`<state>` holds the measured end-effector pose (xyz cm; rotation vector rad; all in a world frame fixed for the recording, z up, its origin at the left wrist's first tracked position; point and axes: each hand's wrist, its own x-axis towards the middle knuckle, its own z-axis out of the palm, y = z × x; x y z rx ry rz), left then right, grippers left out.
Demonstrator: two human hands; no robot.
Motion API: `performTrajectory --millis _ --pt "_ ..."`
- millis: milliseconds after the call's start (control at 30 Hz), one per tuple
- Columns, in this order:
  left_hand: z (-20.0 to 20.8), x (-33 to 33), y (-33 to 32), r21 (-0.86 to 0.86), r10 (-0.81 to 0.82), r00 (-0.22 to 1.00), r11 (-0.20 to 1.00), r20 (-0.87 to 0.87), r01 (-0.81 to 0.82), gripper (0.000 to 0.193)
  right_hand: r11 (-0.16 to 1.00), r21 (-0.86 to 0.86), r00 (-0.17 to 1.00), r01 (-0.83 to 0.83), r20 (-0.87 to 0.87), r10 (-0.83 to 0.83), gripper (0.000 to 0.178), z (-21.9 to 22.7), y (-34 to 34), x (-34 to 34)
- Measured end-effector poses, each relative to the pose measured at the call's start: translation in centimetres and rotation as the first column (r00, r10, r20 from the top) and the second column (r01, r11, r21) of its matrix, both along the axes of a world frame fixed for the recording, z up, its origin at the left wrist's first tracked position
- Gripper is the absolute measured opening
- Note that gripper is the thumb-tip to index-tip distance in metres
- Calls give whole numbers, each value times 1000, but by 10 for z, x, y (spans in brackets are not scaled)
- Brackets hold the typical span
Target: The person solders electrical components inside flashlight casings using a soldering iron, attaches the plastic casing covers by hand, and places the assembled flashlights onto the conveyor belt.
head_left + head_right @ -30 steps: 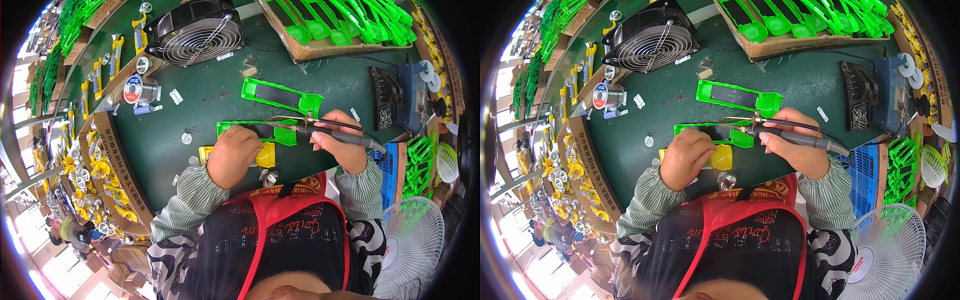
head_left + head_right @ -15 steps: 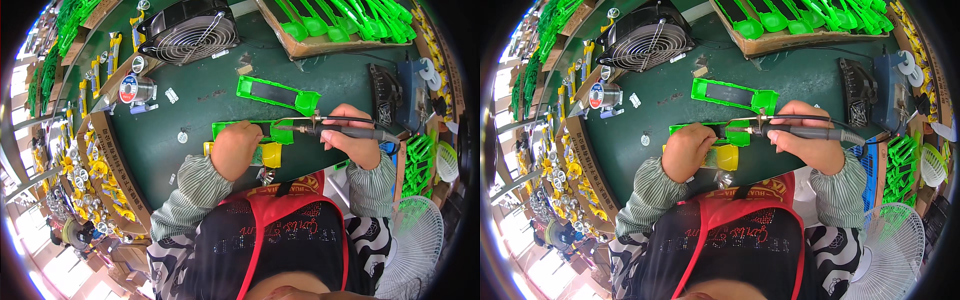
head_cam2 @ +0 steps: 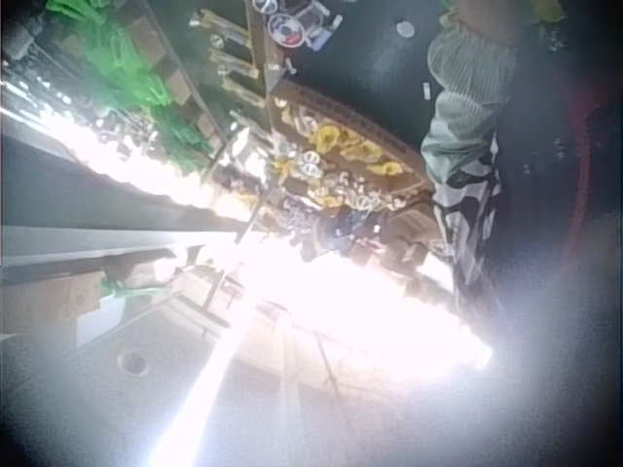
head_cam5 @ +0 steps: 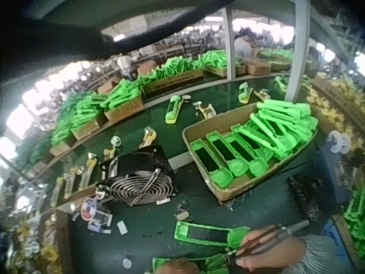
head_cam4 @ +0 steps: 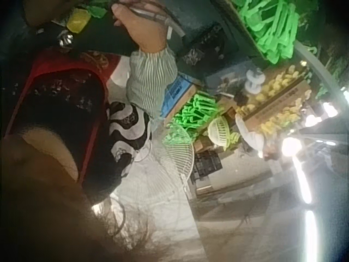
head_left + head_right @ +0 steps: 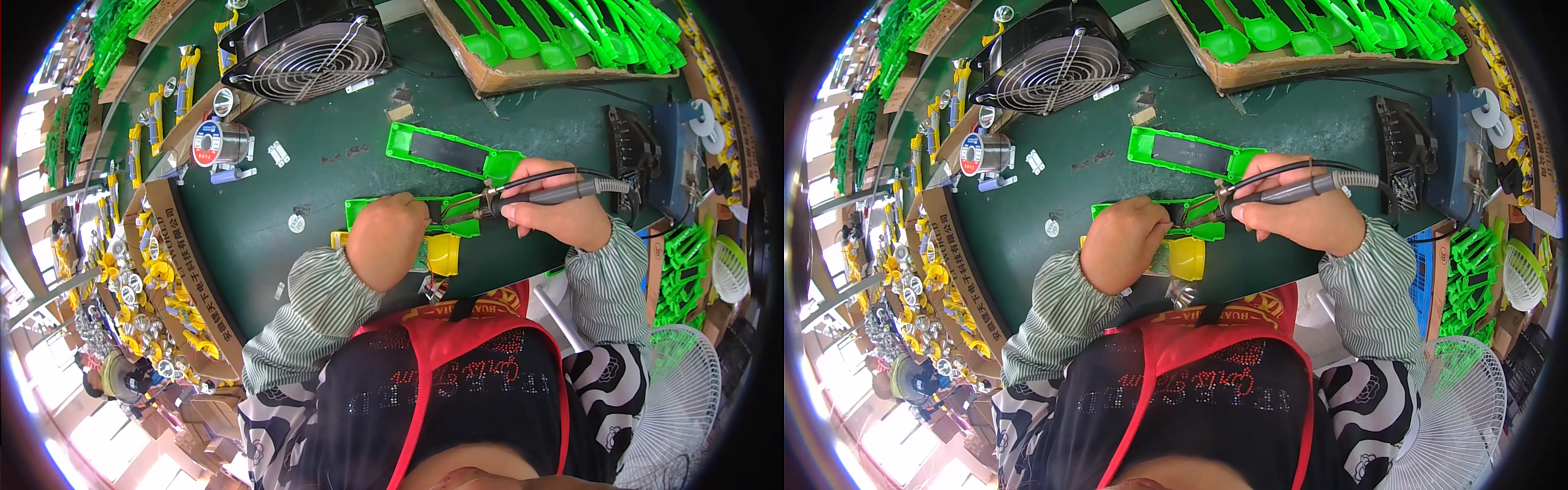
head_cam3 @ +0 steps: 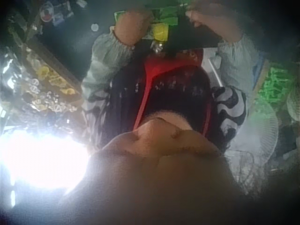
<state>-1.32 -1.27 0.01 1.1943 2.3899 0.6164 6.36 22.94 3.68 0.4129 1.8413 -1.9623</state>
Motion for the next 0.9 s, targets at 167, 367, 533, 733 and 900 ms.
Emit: performTrajectory --millis 167,367,533,733,900 --pt "3 -2 0 32 -7 999 999 31 6 9 1000 -3 1000 -17 8 17 19 -2 1 -3" --pt "4 -2 1 -15 -26 999 1000 19 26 10 1000 -17 1000 -7 20 7 17 -6 0 -5" --pt "3 -3 2 -38 -45 999 998 13 45 11 999 -31 998 15 56 -13 18 -5 -1 -8" --pt "3 -4 4 -57 -67 998 996 -12 66 10 1000 18 997 4 81 -5 18 1 2 -7" --pt "1 -3 2 -38 -34 999 999 0 34 10 994 -5 992 108 69 -107 18 13 11 3"
